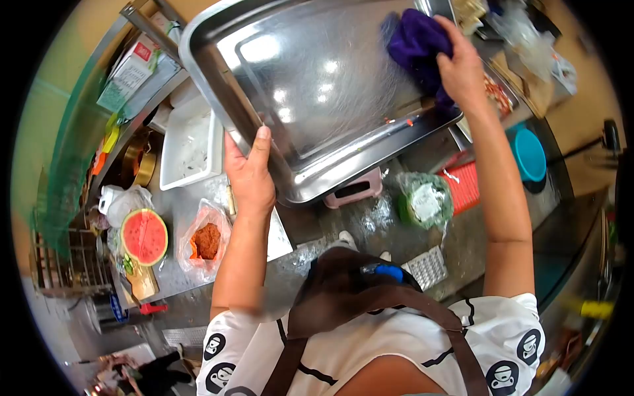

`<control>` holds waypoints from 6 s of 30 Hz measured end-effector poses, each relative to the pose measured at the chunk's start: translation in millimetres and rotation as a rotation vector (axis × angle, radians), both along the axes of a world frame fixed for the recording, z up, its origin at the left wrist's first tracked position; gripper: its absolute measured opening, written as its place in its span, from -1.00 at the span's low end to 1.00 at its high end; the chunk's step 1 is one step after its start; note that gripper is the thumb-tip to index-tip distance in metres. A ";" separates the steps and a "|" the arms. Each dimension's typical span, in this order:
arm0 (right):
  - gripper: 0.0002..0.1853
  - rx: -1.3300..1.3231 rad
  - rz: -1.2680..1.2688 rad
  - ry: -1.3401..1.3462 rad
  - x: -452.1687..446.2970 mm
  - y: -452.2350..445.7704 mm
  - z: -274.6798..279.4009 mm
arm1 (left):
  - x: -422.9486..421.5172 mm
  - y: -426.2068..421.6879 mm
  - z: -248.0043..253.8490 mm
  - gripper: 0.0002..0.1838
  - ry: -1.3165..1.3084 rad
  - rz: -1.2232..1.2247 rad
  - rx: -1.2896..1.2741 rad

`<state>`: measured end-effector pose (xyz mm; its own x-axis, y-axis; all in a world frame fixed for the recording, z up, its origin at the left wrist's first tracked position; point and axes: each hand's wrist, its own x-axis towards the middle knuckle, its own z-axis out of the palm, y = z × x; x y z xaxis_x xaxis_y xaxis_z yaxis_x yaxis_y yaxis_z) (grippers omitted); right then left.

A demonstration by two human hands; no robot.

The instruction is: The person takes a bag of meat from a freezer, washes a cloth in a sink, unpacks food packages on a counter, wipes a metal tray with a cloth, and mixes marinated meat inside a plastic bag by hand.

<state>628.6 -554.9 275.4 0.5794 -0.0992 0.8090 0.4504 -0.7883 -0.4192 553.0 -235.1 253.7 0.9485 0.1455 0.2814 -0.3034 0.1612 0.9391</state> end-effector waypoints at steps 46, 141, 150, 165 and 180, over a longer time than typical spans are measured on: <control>-0.59 -0.178 1.071 1.455 249.7 89.0 -70.5 | 4.5 36.3 -115.1 -0.60 0.763 0.864 -0.277; -0.69 -1.098 -0.652 0.799 574.7 -319.7 31.8 | -91.8 299.1 -214.0 -0.40 1.185 0.750 0.933; -0.66 -0.524 -0.063 0.518 547.7 -231.7 -31.1 | -60.3 199.7 -166.3 -0.67 1.309 1.210 0.981; -0.68 -0.285 0.095 0.225 392.5 -96.5 27.7 | -57.9 241.8 -206.3 -0.57 1.072 1.284 1.163; -0.69 -0.153 0.621 0.300 220.0 99.0 8.9 | -83.1 245.1 -196.8 -0.66 0.619 0.883 1.438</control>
